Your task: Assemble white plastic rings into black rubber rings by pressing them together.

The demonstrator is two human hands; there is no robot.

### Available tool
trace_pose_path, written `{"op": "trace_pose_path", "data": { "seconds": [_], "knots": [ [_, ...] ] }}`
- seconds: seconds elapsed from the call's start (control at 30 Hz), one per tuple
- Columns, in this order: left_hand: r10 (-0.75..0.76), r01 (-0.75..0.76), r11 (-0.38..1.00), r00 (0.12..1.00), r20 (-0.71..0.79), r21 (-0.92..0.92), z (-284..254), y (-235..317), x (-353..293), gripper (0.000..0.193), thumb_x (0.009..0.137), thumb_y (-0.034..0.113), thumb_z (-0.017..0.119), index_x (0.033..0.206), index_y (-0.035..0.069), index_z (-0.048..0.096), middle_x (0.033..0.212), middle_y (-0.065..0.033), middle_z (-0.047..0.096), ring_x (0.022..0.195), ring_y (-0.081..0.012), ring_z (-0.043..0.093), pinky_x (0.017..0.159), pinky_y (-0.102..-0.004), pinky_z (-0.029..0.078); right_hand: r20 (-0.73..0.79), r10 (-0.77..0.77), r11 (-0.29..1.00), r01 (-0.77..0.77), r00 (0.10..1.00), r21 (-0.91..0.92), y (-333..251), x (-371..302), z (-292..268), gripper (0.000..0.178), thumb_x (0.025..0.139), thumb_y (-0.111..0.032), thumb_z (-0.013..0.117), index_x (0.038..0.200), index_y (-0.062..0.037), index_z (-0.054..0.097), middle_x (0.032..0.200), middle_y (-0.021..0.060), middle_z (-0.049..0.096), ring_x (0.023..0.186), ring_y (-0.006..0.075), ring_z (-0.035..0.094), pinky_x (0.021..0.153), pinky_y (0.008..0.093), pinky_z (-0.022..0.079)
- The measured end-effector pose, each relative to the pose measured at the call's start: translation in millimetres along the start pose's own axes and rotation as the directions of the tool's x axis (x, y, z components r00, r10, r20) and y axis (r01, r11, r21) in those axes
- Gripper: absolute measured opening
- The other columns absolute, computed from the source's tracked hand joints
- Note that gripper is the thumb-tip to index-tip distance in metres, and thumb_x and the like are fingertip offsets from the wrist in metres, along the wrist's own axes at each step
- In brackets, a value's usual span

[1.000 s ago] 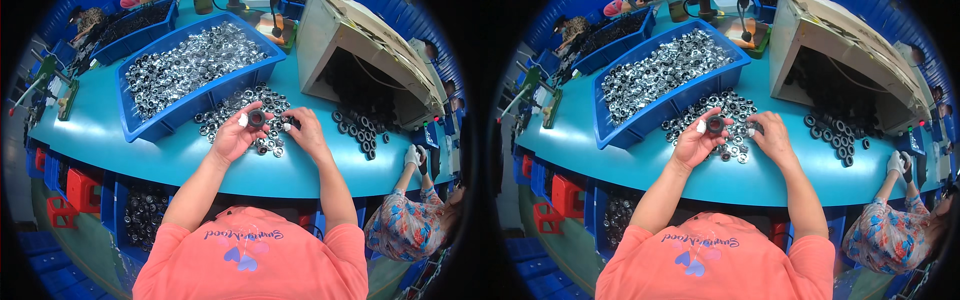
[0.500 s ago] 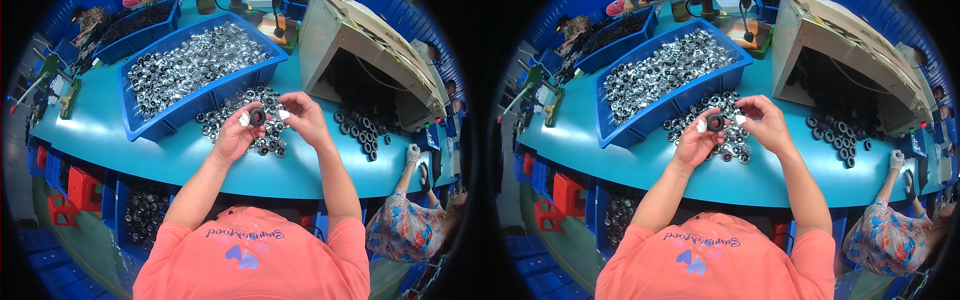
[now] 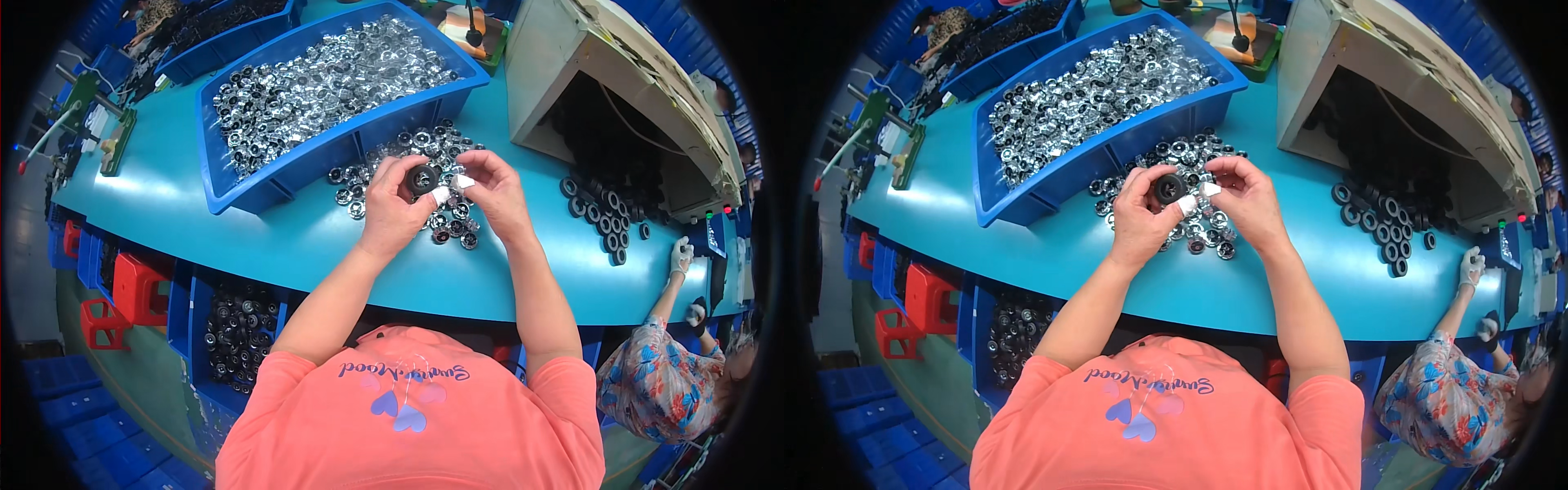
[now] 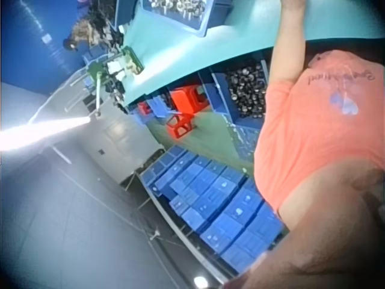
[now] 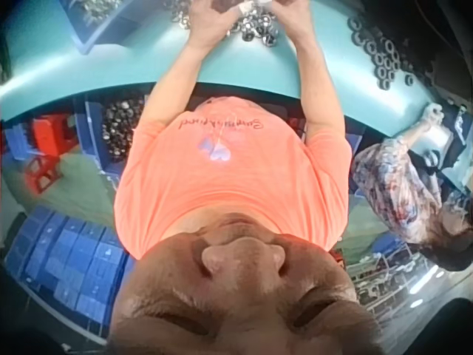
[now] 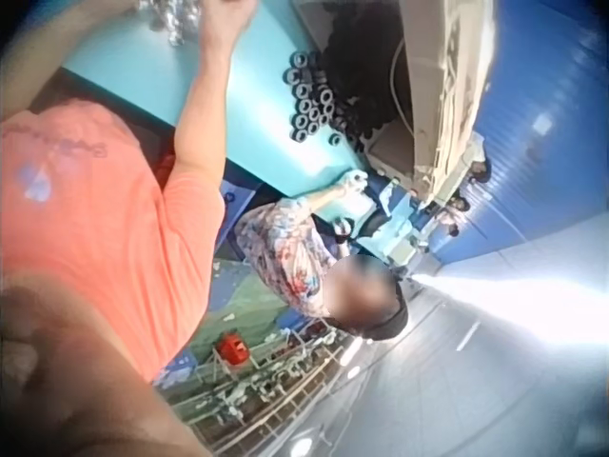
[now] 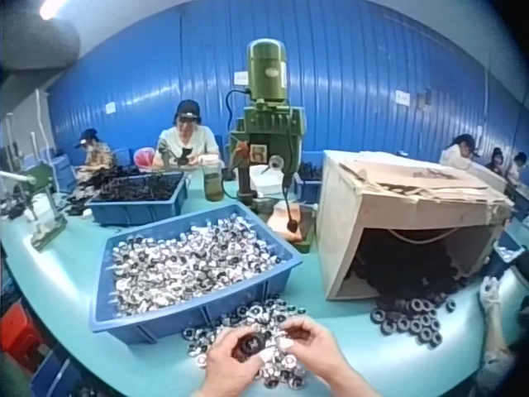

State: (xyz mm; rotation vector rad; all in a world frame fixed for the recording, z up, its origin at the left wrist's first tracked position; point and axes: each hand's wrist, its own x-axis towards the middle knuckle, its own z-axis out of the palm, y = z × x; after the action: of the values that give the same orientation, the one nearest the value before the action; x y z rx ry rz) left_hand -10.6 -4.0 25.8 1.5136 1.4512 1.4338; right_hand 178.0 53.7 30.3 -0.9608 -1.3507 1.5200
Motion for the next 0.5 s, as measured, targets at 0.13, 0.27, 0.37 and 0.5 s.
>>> {"op": "trace_pose_path", "data": {
  "seconds": [0.13,0.27,0.37,0.5],
  "knots": [
    [0.027,-0.031,0.998,0.998,-0.060,-0.058,3.0,-7.0,-0.2,0.046,0.074,0.002,0.086,0.116,0.002,0.068,0.105,-0.0064,0.059,0.088,-0.0144,0.065,0.072,-0.0266,0.056,0.016,0.019,1.000,-0.019,1.000,0.002,6.6,-0.3,2.0,0.039,0.081,0.007,0.072,0.119,-0.0024,0.068,0.108,0.0031,0.068,0.101,0.0108,0.066,0.089,0.0265,0.056],
    [0.079,-0.082,0.996,0.993,-0.083,-0.026,3.9,-8.4,-0.3,0.044,0.075,0.006,0.088,0.115,0.004,0.070,0.099,-0.0010,0.056,0.075,-0.0067,0.054,0.062,-0.0226,0.046,0.018,0.021,1.000,-0.021,1.000,0.012,9.0,0.8,2.1,0.041,0.080,0.008,0.071,0.119,-0.0024,0.068,0.109,0.0038,0.067,0.101,0.0108,0.066,0.088,0.0260,0.056],
    [0.099,-0.101,0.995,0.991,-0.092,-0.019,4.8,-8.0,0.0,0.044,0.075,0.009,0.090,0.115,0.005,0.071,0.097,0.0019,0.054,0.068,-0.0025,0.048,0.056,-0.0203,0.039,0.024,0.028,1.000,-0.028,0.999,0.013,10.5,1.4,0.8,0.042,0.079,0.009,0.071,0.119,-0.0026,0.068,0.110,0.0043,0.067,0.101,0.0111,0.066,0.087,0.0261,0.057],
    [0.094,-0.096,0.995,0.991,-0.092,-0.010,4.6,-7.6,-0.3,0.046,0.074,0.011,0.091,0.115,0.006,0.071,0.097,0.0022,0.054,0.067,-0.0025,0.048,0.056,-0.0208,0.040,0.037,0.038,0.999,-0.039,0.999,0.014,10.1,0.9,0.4,0.043,0.079,0.009,0.070,0.121,-0.0029,0.067,0.110,0.0046,0.067,0.101,0.0119,0.066,0.087,0.0264,0.057]
  ]
}}
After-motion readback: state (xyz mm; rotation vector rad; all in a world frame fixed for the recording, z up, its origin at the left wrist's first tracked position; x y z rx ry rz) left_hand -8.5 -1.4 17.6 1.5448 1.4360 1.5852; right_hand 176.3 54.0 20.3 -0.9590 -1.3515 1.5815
